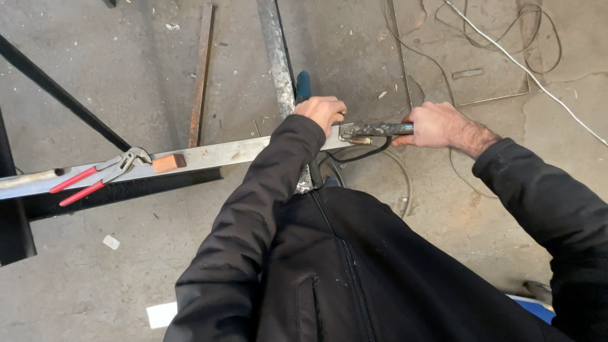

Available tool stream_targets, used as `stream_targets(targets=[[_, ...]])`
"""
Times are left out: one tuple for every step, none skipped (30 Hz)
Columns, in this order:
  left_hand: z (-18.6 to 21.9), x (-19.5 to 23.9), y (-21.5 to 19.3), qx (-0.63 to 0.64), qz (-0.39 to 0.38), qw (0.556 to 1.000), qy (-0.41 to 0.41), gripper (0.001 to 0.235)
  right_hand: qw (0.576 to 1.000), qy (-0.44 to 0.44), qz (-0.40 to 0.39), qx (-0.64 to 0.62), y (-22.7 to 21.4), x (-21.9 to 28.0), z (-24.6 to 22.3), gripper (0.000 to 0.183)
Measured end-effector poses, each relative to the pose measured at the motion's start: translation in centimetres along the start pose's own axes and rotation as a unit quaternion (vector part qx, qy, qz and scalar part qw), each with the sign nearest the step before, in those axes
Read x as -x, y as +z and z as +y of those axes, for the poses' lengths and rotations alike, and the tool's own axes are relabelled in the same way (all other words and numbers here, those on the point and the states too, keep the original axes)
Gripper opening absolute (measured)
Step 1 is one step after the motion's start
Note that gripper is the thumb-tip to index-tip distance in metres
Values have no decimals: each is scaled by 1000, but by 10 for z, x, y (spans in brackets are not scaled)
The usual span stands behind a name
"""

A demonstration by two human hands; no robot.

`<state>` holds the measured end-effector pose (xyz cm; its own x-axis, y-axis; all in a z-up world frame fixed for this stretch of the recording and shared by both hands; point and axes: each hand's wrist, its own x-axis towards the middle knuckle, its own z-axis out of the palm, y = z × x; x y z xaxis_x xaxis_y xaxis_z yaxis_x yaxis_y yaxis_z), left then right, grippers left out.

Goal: Grinding a small metal component and welding it onto a frame in a workshop.

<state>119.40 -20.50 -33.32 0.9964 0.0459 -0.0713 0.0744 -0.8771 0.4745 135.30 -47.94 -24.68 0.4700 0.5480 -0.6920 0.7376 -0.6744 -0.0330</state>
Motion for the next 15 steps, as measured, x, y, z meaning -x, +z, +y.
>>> stream_targets(targets=[[-2,1,-4,2,-1,1000,-1,16,1000,0,-2,1,-5,3,-4,47],[-3,3,-7,8,-8,1000,-1,16,1000,-1,-11,2,-9,7,-9,47],[-6,4,-11,14,-14,1000,0,16,1000,-2,-20,3,-15,9,-14,48],[-6,4,-11,15,-14,1000,-1,16,1000,-2,-21,4,-14,3,-11,48],[-6,4,-10,16,-9,1000,0,17,999,-5,-31,25,-13,-3,-8,50],[-6,4,-9,18,-3,1000,2,19,998,-7,-42,46,-12,-9,-5,52],[-7,4,-9,19,-3,1000,3,19,998,-6,-41,47,-16,-7,-7,52],[-8,4,-8,16,-3,1000,3,17,998,-9,-58,28,-20,-4,-9,52],[-9,6,-7,15,-4,1000,1,15,997,-13,-75,10,-23,-2,-12,53],[-8,6,-6,16,-4,1000,0,15,997,-13,-77,11,-26,2,-14,53],[-8,6,-5,32,2,999,7,15,997,-11,-74,14,-30,3,-16,55],[-9,7,-5,49,8,999,15,15,997,-9,-71,18,-34,5,-19,56],[-11,7,-4,49,9,999,13,15,997,-10,-72,19,-31,4,-21,56],[-13,7,-4,40,8,999,16,15,997,-17,-74,15,-29,3,-22,57],[-14,7,-3,31,7,999,20,16,997,-24,-77,9,-26,3,-23,58]])
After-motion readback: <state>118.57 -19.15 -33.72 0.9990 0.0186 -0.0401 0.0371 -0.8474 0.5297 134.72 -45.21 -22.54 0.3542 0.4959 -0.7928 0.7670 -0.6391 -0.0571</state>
